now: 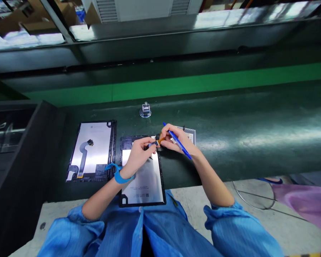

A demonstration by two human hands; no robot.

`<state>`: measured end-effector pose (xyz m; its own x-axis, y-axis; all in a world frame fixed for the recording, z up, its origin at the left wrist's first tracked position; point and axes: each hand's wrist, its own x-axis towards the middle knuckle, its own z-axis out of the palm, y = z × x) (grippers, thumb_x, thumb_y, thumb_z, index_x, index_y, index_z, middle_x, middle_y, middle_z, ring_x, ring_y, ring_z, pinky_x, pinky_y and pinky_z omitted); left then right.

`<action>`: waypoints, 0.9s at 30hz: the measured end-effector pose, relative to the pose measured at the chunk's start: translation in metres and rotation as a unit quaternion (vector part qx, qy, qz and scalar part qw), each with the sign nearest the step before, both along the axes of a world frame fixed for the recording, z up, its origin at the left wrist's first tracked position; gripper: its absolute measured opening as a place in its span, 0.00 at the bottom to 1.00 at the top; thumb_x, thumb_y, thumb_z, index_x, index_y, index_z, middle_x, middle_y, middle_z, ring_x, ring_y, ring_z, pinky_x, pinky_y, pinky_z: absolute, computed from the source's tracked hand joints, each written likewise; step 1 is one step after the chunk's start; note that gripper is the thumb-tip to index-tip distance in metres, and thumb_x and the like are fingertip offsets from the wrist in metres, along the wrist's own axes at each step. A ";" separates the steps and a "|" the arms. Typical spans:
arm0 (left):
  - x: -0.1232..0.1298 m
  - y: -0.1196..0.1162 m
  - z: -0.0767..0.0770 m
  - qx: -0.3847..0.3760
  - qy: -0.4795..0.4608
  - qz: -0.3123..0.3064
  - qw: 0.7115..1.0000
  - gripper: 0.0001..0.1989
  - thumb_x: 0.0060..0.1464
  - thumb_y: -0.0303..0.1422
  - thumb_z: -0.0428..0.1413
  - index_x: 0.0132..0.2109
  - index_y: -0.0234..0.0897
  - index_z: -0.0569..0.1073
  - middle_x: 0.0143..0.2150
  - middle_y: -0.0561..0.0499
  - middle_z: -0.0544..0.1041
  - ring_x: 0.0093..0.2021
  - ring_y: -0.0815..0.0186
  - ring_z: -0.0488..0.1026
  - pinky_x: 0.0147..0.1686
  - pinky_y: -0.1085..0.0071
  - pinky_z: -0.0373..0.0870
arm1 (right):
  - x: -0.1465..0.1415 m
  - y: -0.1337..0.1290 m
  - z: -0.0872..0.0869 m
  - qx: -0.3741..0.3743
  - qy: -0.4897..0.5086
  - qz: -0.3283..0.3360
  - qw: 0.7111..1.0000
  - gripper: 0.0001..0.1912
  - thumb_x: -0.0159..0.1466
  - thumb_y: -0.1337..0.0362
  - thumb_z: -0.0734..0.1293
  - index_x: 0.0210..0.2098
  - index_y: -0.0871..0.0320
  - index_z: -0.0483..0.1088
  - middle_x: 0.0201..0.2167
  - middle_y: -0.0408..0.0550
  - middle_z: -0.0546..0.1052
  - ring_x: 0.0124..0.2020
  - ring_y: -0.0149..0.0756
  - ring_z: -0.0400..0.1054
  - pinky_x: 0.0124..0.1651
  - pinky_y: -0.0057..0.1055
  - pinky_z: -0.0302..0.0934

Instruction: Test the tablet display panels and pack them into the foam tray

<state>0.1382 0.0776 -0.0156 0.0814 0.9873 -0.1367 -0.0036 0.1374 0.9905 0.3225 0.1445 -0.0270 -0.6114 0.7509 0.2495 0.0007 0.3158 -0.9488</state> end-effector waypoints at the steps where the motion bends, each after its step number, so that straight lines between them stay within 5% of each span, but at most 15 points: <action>1: 0.000 0.000 -0.001 -0.001 0.000 -0.001 1.000 0.06 0.48 0.32 0.57 0.29 0.34 0.75 0.22 0.52 0.72 0.23 0.70 0.66 0.26 0.73 0.60 | -0.001 -0.001 0.000 0.000 -0.002 0.007 1.000 0.12 0.63 0.61 0.70 0.35 0.56 0.62 0.24 0.37 0.67 0.20 0.26 0.54 0.24 0.24 0.48; 13: -0.001 0.005 -0.010 0.019 -0.034 -0.053 0.998 0.09 0.51 0.30 0.57 0.25 0.37 0.66 0.21 0.56 0.68 0.23 0.71 0.65 0.26 0.73 0.61 | -0.010 -0.009 -0.004 -0.028 0.001 0.016 0.999 0.11 0.61 0.66 0.67 0.29 0.55 0.57 0.24 0.39 0.69 0.22 0.28 0.61 0.27 0.26 0.53; 16: -0.015 -0.011 -0.002 0.092 0.015 -0.029 0.995 0.09 0.59 0.34 0.57 0.31 0.36 0.72 0.29 0.51 0.75 0.31 0.67 0.72 0.35 0.70 0.68 | -0.007 -0.008 -0.003 -0.030 0.032 -0.033 0.998 0.13 0.61 0.66 0.68 0.29 0.54 0.56 0.24 0.40 0.71 0.23 0.30 0.64 0.28 0.27 0.55; 18: -0.028 -0.031 0.001 0.163 0.072 -0.079 0.981 0.12 0.62 0.39 0.57 0.44 0.35 0.77 0.44 0.44 0.79 0.47 0.60 0.76 0.51 0.63 0.70 | -0.004 -0.006 -0.002 -0.040 0.064 -0.081 0.994 0.13 0.61 0.65 0.68 0.30 0.54 0.57 0.23 0.39 0.71 0.23 0.31 0.66 0.28 0.27 0.58; 21: -0.044 -0.069 -0.006 0.211 0.270 -0.254 0.905 0.45 0.52 0.51 0.65 0.70 0.32 0.61 0.72 0.34 0.59 0.71 0.46 0.56 0.70 0.48 0.49 | -0.001 -0.001 0.000 -0.048 0.081 -0.142 0.985 0.12 0.61 0.64 0.69 0.30 0.54 0.59 0.23 0.39 0.71 0.24 0.31 0.68 0.29 0.28 0.61; 23: -0.048 -0.094 -0.016 0.219 0.425 -0.311 0.822 0.61 0.45 0.53 0.69 0.74 0.25 0.48 0.75 0.28 0.46 0.75 0.41 0.42 0.71 0.42 0.40 | 0.000 0.000 0.002 -0.045 0.074 -0.160 0.983 0.12 0.60 0.63 0.70 0.29 0.55 0.60 0.23 0.40 0.73 0.24 0.32 0.69 0.30 0.28 0.61; 27: -0.048 -0.125 -0.032 0.261 0.574 -0.320 0.707 0.47 0.61 0.49 0.56 0.73 0.19 0.49 0.75 0.27 0.45 0.75 0.43 0.38 0.72 0.47 0.39 | 0.004 0.000 0.001 -0.051 0.067 -0.201 0.976 0.12 0.57 0.62 0.73 0.28 0.54 0.63 0.22 0.43 0.74 0.23 0.35 0.70 0.28 0.30 0.62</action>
